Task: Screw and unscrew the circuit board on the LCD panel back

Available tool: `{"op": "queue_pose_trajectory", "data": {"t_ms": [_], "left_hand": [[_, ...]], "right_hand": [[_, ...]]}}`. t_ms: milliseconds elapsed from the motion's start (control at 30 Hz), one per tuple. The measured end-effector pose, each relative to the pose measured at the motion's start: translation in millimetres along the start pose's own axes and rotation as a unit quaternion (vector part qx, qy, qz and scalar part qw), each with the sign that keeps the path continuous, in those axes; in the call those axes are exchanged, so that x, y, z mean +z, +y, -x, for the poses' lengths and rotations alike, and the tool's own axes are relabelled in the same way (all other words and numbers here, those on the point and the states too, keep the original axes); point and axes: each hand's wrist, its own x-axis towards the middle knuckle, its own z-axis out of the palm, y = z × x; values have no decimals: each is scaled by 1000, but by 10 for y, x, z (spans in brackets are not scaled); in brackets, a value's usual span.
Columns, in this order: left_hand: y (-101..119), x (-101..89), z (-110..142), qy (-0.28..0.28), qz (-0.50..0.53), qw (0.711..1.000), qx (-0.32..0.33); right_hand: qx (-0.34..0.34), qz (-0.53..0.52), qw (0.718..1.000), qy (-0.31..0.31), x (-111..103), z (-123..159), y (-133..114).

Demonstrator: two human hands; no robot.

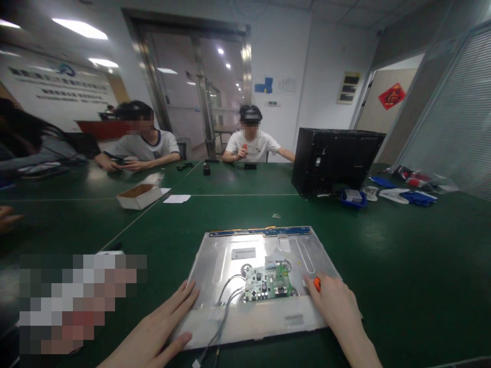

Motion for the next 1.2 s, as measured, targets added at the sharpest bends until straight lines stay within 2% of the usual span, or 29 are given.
{"op": "queue_pose_trajectory", "data": {"t_ms": [67, 100, 233, 300, 533, 633, 767, 933, 1033, 1200], "left_hand": [[151, -33, -83, 0, 24, 1000, 13], [229, -59, -129, -28, 37, 998, 34], [538, -174, -318, -120, 64, 990, 47], [682, -212, -405, -139, 69, 986, 66], [990, -164, -677, -145, 36, 981, 120], [1051, -66, -780, -138, 24, 979, 146], [1092, 113, -870, -92, 21, 983, 160], [1092, 252, -925, -75, 22, 983, 169], [1142, 250, -971, -73, 24, 982, 173], [1348, 209, -1118, -71, 24, 982, 171]], "right_hand": [[9, -8, 1000, 0, -18, -63, 67], [15, -15, 1000, -2, -21, -99, 89], [54, -10, 998, 21, 36, -269, 154], [56, -7, 998, 22, 88, -352, 217], [6, -30, 999, 16, 161, -551, 584], [-27, -40, 999, 19, 173, -631, 743], [-57, -42, 997, 36, 208, -709, 959], [-51, -36, 997, 55, 262, -706, 1161], [-39, -28, 997, 60, 288, -736, 1236], [-14, -12, 998, 65, 273, -917, 1355]]}}
